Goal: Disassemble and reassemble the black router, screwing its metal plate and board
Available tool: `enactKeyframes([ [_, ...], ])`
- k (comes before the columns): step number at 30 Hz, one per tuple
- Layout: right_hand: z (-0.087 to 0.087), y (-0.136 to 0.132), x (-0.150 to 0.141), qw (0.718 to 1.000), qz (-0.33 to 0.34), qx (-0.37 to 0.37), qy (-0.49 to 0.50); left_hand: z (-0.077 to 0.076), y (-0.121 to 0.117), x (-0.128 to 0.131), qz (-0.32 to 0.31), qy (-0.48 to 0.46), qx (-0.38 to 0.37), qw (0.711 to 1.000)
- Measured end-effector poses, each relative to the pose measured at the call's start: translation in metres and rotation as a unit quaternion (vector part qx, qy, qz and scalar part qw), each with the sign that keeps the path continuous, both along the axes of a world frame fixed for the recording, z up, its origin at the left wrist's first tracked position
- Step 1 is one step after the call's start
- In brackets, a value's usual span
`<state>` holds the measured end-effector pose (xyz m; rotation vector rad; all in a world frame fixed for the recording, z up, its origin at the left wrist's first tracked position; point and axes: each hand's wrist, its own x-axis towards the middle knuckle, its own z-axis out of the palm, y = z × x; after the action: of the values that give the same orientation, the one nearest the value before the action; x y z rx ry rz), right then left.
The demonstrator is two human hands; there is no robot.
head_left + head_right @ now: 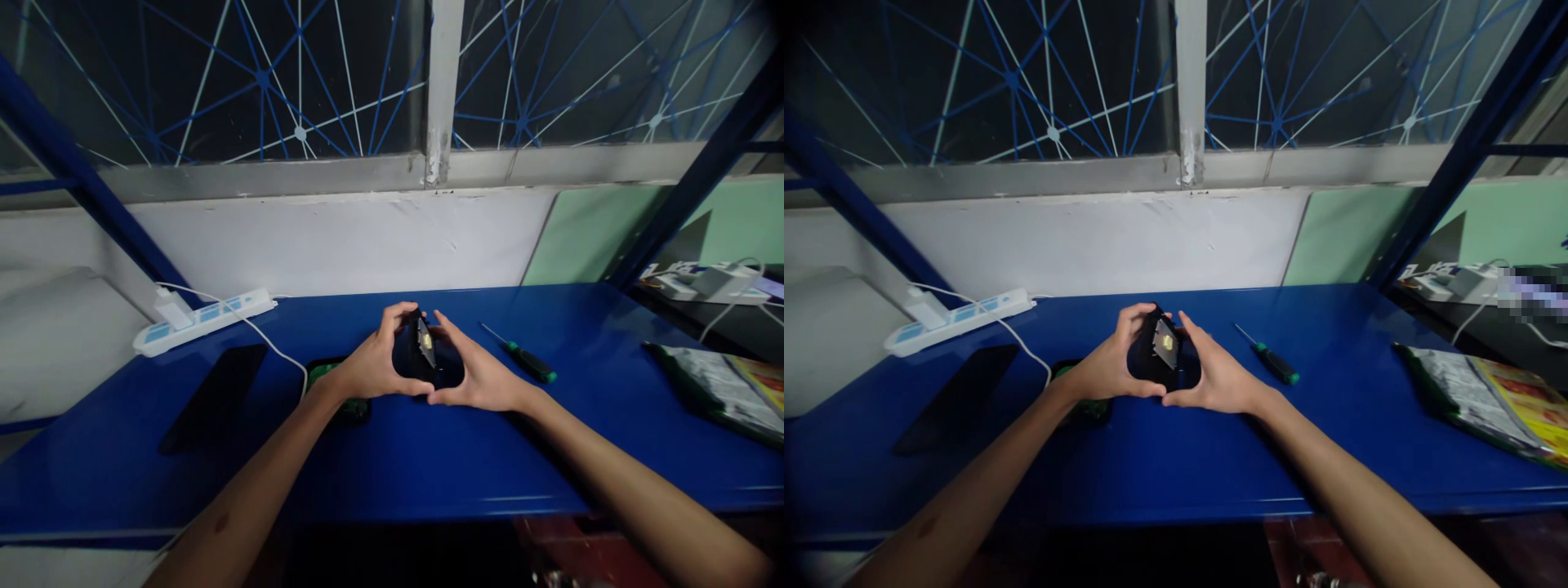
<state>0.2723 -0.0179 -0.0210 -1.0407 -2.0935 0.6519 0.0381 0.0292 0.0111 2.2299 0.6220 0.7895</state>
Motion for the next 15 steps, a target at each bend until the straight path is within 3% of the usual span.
enactKeyframes([
  [6, 0.001, 0.003, 0.004, 0.994, -0.102, -0.005, -0.030, 0.000, 0.007, -0.008, 0.073, 0.076, -0.016, 0.994],
  [15, 0.000, 0.004, -0.003, 0.984, -0.149, -0.005, -0.098, -0.001, 0.014, -0.018, 0.136, 0.180, 0.011, 0.974],
])
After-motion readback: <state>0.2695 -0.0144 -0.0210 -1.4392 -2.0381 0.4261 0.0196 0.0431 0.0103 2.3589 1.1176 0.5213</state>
